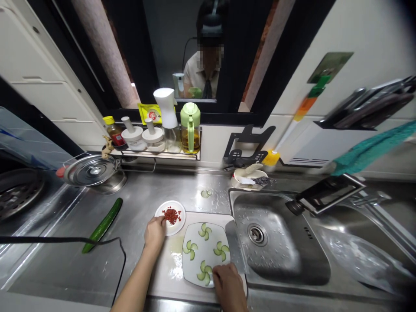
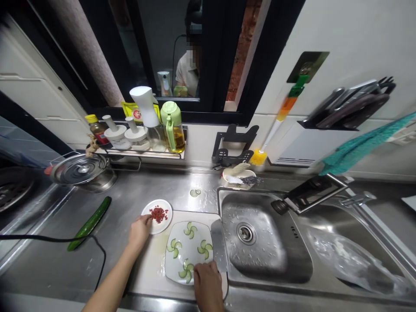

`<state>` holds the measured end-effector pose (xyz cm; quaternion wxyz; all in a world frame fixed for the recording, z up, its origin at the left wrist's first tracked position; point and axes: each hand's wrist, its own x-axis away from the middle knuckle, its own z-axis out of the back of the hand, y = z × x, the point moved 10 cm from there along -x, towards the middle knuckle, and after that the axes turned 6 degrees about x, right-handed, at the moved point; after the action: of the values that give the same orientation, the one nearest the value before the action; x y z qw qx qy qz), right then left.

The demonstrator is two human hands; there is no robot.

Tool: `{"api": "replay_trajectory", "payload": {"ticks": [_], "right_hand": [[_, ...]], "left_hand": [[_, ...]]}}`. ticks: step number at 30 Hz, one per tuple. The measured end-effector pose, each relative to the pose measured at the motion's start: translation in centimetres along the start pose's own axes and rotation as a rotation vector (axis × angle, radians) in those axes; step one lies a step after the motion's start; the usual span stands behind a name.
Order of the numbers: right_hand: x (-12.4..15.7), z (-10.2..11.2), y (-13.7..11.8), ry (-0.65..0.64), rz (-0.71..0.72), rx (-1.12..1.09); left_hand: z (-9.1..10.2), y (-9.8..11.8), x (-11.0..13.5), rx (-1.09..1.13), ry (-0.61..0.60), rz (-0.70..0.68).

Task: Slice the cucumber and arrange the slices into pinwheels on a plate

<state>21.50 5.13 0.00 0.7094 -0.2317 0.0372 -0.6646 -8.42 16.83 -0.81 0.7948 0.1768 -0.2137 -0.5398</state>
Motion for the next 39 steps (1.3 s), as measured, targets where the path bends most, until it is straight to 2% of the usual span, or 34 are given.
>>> {"api": "replay_trajectory", "payload": {"ticks": [7, 13, 16, 19, 22, 28, 33, 39], "right_hand": [[0.1, -0.2, 0.3, 0.0, -0.014, -0.013], [-0.1, 0.0, 0.0, 0.002, -0.006, -0.008], [-0.2, -0.1, -0.1, -0.001, 0.003, -0.012], [-0.4, -0.4, -0.2, -0.007, 0.009, -0.017], [-0.6, -0.6, -0.6, -0.017, 0.021, -0.012], [-1.6, 0.1, -2.8, 0.011, 0.094, -0.023], [-3.2, 0.5, -4.4, 0.061, 0.123, -0.081], [-4.3, -0.2, -5.8, 0.102, 0.192, -0.138]], "left_hand": [[-0.2, -0.3, 0.0, 0.005, 0.006, 0.012], [0.5, -0.1, 0.6, 0.042, 0.01, 0.018], [1.1, -0.4, 1.4, 0.11, 0.025, 0.021], [1.2, -0.4, 3.2, 0.202, 0.043, 0.004], [0.6, 0.3, 6.0, 0.315, 0.051, -0.026], [-2.8, 3.6, 11.0, 0.479, -0.043, -0.113], [-4.0, 5.1, 12.0, 0.423, -0.044, -0.137], [-3.9, 5.8, 12.3, 0.394, 0.02, -0.2]]}}
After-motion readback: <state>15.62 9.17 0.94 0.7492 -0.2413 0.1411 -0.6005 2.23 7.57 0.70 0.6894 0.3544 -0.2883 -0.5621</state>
